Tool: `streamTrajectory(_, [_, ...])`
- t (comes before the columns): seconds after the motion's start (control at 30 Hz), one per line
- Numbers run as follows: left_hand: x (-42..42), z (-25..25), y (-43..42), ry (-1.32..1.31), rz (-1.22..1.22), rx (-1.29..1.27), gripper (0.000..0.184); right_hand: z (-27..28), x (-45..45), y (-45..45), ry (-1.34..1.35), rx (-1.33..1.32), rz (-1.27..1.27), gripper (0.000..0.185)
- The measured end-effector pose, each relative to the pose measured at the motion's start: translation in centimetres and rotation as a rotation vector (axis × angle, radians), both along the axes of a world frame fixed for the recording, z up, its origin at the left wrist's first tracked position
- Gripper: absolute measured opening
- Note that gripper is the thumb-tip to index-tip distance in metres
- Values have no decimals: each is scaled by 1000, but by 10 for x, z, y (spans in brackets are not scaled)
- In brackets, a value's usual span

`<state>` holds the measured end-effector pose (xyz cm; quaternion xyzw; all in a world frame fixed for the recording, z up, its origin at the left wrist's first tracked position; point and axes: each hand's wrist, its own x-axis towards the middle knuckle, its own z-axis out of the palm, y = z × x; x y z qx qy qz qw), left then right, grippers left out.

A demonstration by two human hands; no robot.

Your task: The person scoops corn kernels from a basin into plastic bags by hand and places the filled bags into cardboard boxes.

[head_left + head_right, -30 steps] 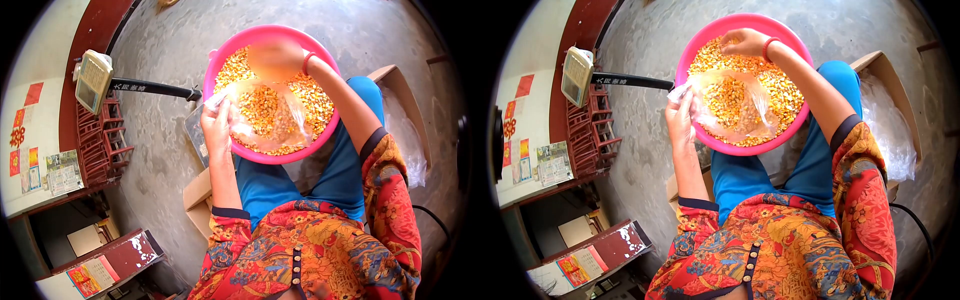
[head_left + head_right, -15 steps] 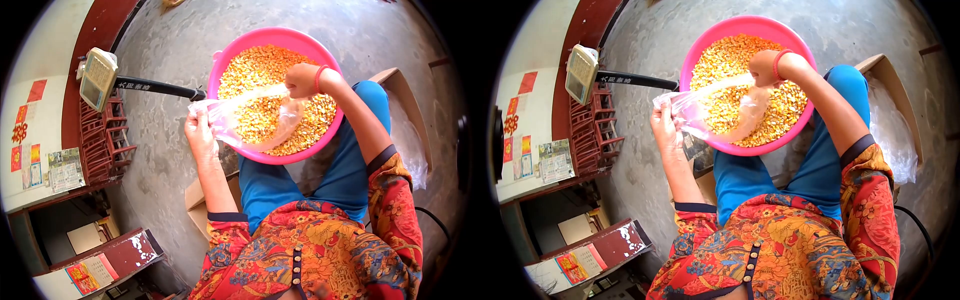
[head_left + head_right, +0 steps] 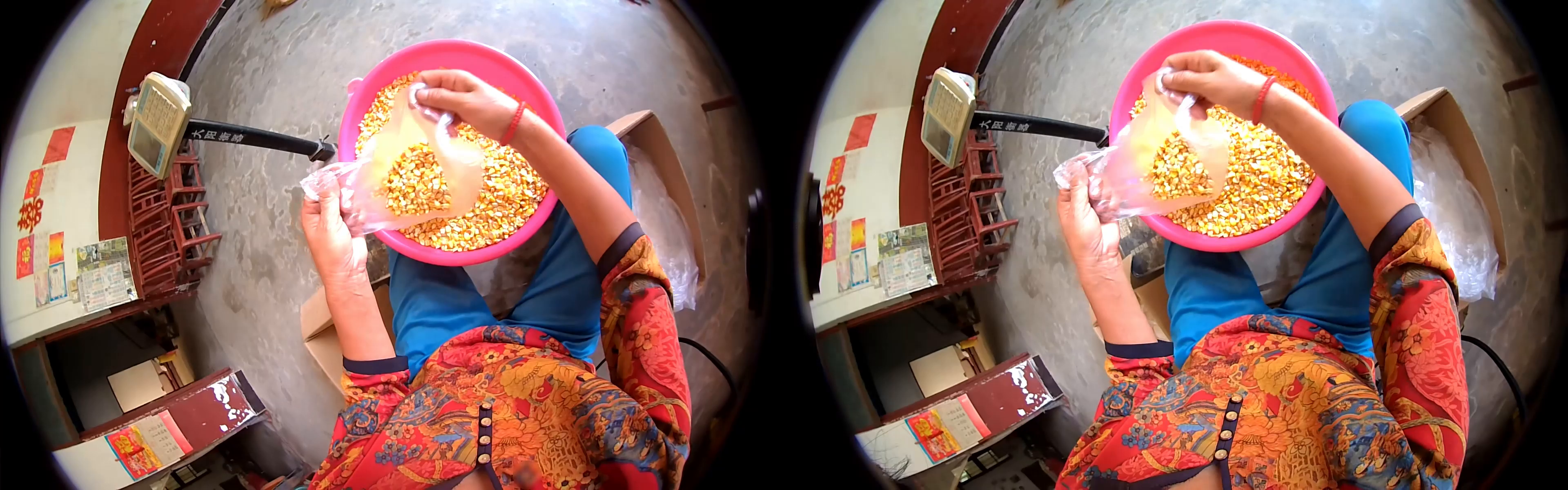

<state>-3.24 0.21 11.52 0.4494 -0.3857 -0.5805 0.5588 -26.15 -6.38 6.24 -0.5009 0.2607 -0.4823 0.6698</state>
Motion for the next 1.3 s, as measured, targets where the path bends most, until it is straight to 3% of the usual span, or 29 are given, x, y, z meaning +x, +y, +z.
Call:
streamTrajectory(0.1, [-1,-8,2,-96,70,15,16,7,-20,2,95,-21,80,21])
streamTrajectory(0.27, [-5,-11,15,-269,-177,-72,27,-6,-31,0,193,-5,25,27])
streamTrajectory(0.37, [1,-22,17,-288,-116,-5,25,-6,-39,-4,229,-65,115,26])
streamTrajectory(0.43, [4,-20,17,-240,-81,27,25,4,-37,2,225,-32,149,23])
streamTrajectory(0.5, [3,-14,20,-191,-49,59,25,6,-29,5,49,-26,143,21])
streamTrajectory(0.57, [-7,5,25,-78,-162,-6,26,11,-23,8,8,-8,192,23])
streamTrajectory(0.67, [-40,26,30,-202,-201,-21,47,7,-6,11,-78,-20,259,33])
streamTrajectory(0.73, [-54,21,29,-224,-237,-23,73,12,6,18,-108,-35,250,42])
streamTrajectory(0.77, [-58,15,28,-225,-238,-23,73,15,10,21,-117,-52,240,47])
streamTrajectory(0.83, [-61,3,24,-498,-207,-300,77,21,13,26,-185,-18,320,49])
streamTrajectory(0.9, [-60,2,21,-492,-201,-316,74,34,11,29,12,-256,346,49])
streamTrajectory(0.93, [-64,11,20,-364,-157,-259,72,38,9,30,130,-380,324,50])
streamTrajectory(0.97, [-66,17,20,-237,-115,-199,70,37,10,30,181,-509,261,52])
streamTrajectory(1.03, [-57,22,15,-233,-103,-163,63,33,11,28,162,-589,141,42])
streamTrajectory(1.13, [-36,26,2,-134,-102,-263,45,26,-2,19,-77,-236,180,41])
streamTrajectory(1.3, [-2,58,-9,-69,-36,-285,41,-15,-22,-6,264,-144,-90,22])
